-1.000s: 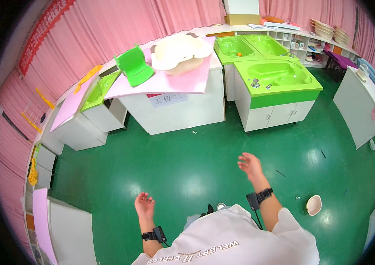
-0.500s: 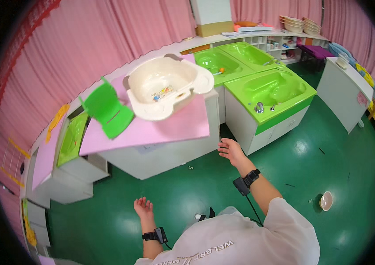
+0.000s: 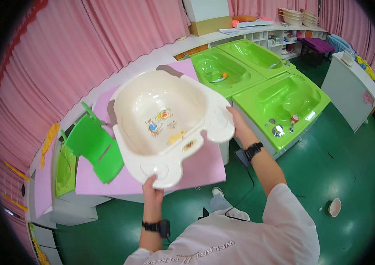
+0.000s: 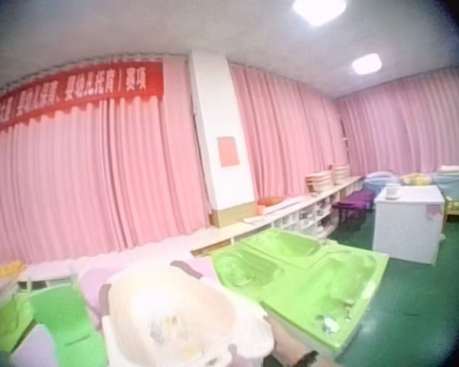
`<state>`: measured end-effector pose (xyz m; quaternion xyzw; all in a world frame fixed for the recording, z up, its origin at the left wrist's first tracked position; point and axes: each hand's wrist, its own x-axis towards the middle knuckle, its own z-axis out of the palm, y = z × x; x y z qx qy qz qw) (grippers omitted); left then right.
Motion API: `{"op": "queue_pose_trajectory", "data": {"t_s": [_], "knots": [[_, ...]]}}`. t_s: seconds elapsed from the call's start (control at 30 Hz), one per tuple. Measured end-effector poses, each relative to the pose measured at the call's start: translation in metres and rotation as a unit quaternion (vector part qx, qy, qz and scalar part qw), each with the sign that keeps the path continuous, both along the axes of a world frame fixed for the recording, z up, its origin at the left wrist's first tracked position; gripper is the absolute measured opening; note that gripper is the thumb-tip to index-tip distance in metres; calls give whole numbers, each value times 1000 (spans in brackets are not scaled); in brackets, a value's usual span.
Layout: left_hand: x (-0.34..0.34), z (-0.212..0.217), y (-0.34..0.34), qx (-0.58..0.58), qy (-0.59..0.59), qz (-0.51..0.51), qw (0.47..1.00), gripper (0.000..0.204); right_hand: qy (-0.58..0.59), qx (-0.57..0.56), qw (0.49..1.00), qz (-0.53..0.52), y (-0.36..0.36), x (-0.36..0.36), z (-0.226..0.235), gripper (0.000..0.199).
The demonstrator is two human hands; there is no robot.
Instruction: The person picks up a wooden chair and places it next to others, stacks baby bathtubs one on top of another on a counter, and moves a bear-shaped metal tray by hand.
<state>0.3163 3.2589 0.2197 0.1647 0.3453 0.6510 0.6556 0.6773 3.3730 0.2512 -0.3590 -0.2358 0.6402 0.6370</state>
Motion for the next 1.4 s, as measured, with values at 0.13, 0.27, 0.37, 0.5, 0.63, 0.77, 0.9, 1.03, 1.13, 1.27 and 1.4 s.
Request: {"op": "queue_pose_trajectory", "data": {"t_s": [0.13,0.27,0.37,0.5,0.63,0.77,0.9,1.03,1.13,1.27,1.4], "knots": [[-47,26,-15,-23,47,-12,999,57,-67,-12,989,129,24,25,4,44],[-143,42,0,-69,62,-15,996,69,-166,-73,938,297,55,11,23,38],[-163,54,23,-49,141,101,984,60,-149,-67,923,348,101,-13,31,40],[-157,41,22,-51,22,233,971,69,-178,-45,936,301,148,-56,25,40],[-92,25,1,12,38,298,954,64,-116,-39,978,169,143,-88,22,34],[-72,50,31,-23,298,272,915,50,-55,-83,981,164,120,-113,20,31],[-86,66,64,-124,22,219,968,38,-119,-44,967,221,83,-122,-11,33],[-164,62,62,-140,47,155,977,38,-142,68,889,431,114,-91,-27,39],[-199,57,71,-161,60,139,975,37,-292,28,863,412,183,-30,-48,62],[-225,58,80,-148,88,131,976,36,-30,-43,994,96,261,16,-18,53],[-247,71,79,-167,112,102,974,36,25,-90,987,129,287,14,22,47]]}}
